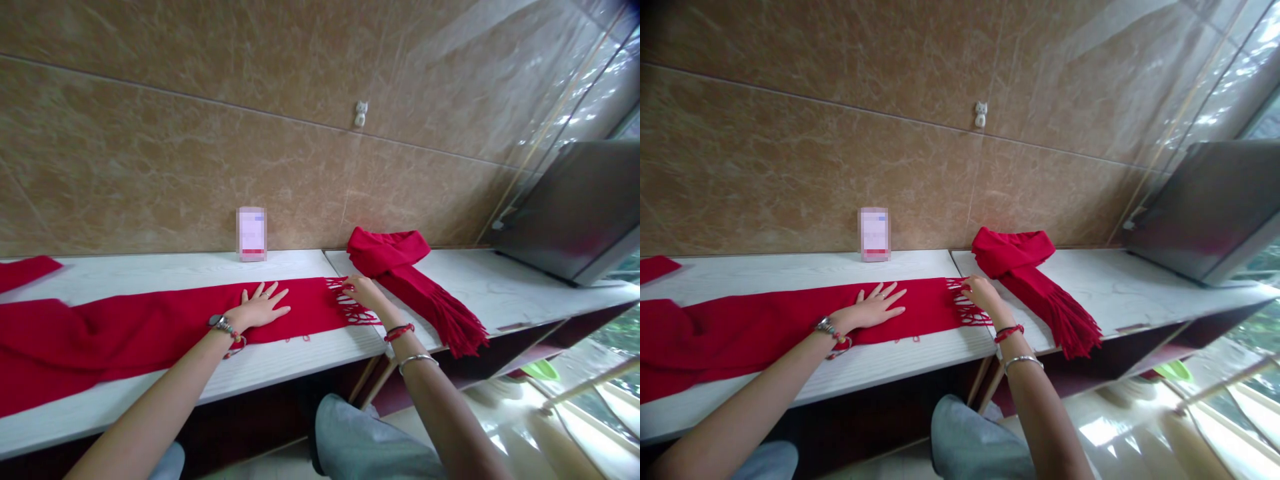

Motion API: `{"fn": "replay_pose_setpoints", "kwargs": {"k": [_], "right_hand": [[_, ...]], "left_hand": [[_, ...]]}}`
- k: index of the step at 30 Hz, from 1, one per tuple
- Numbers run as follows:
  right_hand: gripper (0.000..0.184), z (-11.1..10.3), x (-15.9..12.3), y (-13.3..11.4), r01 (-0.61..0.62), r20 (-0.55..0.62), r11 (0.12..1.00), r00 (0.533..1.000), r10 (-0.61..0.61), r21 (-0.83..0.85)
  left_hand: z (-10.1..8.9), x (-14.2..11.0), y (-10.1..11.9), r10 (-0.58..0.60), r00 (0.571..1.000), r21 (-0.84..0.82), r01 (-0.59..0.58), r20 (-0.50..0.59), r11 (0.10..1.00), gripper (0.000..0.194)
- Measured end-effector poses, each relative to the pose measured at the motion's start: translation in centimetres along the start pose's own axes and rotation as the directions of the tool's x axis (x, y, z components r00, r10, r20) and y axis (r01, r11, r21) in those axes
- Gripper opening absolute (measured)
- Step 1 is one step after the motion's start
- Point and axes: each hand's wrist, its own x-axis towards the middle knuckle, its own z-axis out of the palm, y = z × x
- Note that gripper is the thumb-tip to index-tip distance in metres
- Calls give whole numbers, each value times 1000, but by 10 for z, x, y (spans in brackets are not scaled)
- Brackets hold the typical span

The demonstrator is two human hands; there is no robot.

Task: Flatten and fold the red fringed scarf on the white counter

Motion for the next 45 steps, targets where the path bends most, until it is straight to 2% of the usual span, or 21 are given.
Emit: {"fn": "replay_pose_setpoints", "kwargs": {"k": [6,12,18,20,23,26,28,30,32,36,38,41,43,45], "right_hand": [[21,5,-1,-2,-93,-23,995,995,92,-41],[25,-5,-9,14,-279,-89,950,959,268,-139],[33,-40,-21,32,-387,-184,914,914,362,-121],[35,-53,-27,37,-406,-135,913,907,399,-29],[21,-62,-34,37,-295,27,922,954,298,252],[23,-60,-33,25,-167,96,847,986,138,504],[28,-56,-29,15,-150,154,813,985,75,563],[30,-53,-24,9,-132,168,805,985,41,579],[25,-51,-20,9,-115,120,823,991,57,556],[21,-46,-17,19,-209,11,941,977,214,266],[24,-42,-15,17,-209,19,962,978,209,177],[29,-27,-10,-10,-21,23,965,1000,15,260],[36,-12,-6,-36,135,-11,954,991,-137,269],[47,5,-4,-58,179,22,952,982,-190,247]], "left_hand": [[-1,-1,0,1,1000,-9,-1,5,1000,62],[3,2,-2,1,1000,-8,-1,-5,1000,62],[6,6,-5,12,1000,-15,-12,-7,1000,63],[6,6,-5,13,1000,-15,-13,5,1000,64],[4,5,-4,11,1000,-8,-11,0,1000,63],[3,2,-2,11,1000,0,-11,-16,1000,63],[2,1,-2,16,1000,-2,-16,-15,1000,63],[2,1,-3,17,1000,-10,-17,-7,1000,63],[2,2,-3,18,1000,-15,-18,-4,1000,64],[3,5,-4,21,1000,-4,-21,-10,1000,64],[4,6,-4,18,1000,0,-18,-10,1000,64],[4,8,-4,9,1000,7,-8,-16,1000,64],[4,9,-4,2,1000,12,-1,-16,1000,64],[4,9,-3,-1,1000,16,2,-7,1000,64]]}}
